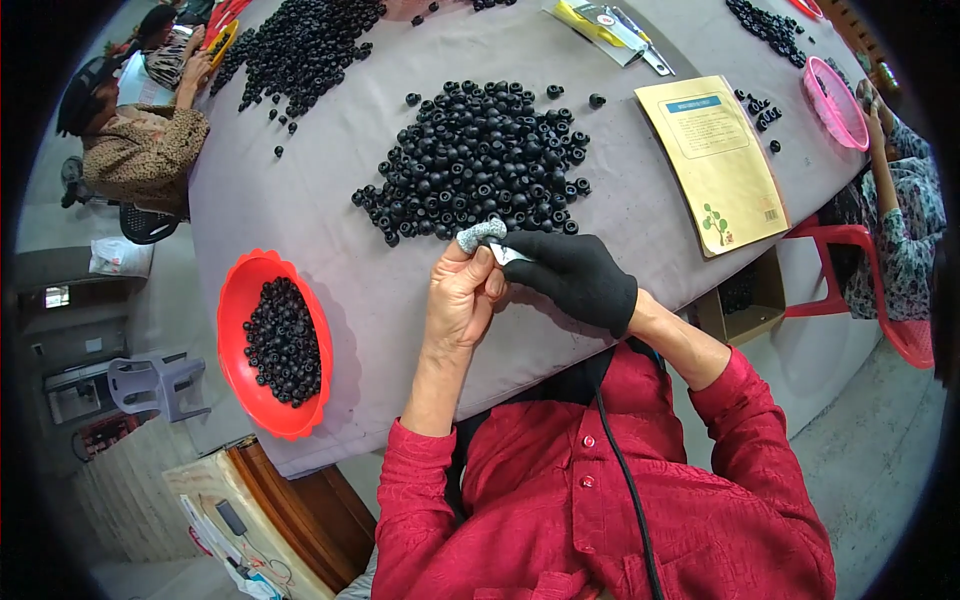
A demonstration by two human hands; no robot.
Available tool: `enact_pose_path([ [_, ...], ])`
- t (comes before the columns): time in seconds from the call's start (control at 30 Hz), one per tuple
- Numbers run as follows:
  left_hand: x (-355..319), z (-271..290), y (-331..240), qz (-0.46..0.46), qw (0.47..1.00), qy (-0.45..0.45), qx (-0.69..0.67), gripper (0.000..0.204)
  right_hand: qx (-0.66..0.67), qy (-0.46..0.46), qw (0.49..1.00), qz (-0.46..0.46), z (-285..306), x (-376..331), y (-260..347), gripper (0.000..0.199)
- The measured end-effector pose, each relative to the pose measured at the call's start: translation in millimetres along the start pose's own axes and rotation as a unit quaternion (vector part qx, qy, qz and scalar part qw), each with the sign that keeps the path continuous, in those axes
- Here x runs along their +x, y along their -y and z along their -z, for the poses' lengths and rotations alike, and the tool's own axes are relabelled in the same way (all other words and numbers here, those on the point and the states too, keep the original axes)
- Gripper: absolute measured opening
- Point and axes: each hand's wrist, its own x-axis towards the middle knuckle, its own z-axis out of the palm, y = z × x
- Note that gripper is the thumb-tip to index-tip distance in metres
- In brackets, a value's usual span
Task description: The person sorts small black plastic components by hand, moving them from a table into groups or containers such as a red bowl or onto a paper sheet.
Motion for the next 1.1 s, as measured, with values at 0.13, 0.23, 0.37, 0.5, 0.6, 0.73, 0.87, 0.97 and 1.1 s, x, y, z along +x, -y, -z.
enact_pose_path([
  [0.13, 0, 0, 2, -0.008, 1.000, -0.013, 0.006, 0.021, 0.052, 0.009, 0.997, -0.064, 0, 1, 0, 0.041],
  [0.23, 0, 0, 2, -0.007, 1.000, -0.013, 0.005, 0.021, 0.017, 0.018, 0.998, -0.050, -1, 0, -3, 0.041],
  [0.37, -2, -3, 0, -0.008, 1.000, -0.024, 0.016, 0.021, 0.001, 0.041, 0.997, -0.072, 2, 2, -1, 0.042],
  [0.5, -2, -3, 0, -0.012, 0.999, -0.024, 0.033, 0.022, 0.057, 0.030, 0.993, -0.096, 2, 3, 4, 0.042],
  [0.6, -2, -3, 1, -0.014, 0.999, -0.021, 0.037, 0.022, 0.039, 0.044, 0.992, -0.116, -1, 2, -1, 0.042],
  [0.73, -2, -3, 0, -0.007, 0.999, -0.014, 0.035, 0.022, 0.010, 0.019, 0.998, -0.064, -2, 2, -3, 0.042],
  [0.87, -2, -3, 0, -0.013, 0.999, -0.012, 0.046, 0.023, 0.040, 0.022, 0.996, -0.079, 0, 2, 1, 0.041],
  [0.97, -3, -4, 0, -0.011, 0.998, -0.008, 0.058, 0.023, 0.056, 0.026, 0.992, -0.110, 5, 5, 11, 0.041],
  [1.1, -2, -4, -1, -0.009, 0.998, -0.010, 0.066, 0.022, 0.093, -0.010, 0.993, -0.076, 2, 6, 9, 0.025],
])
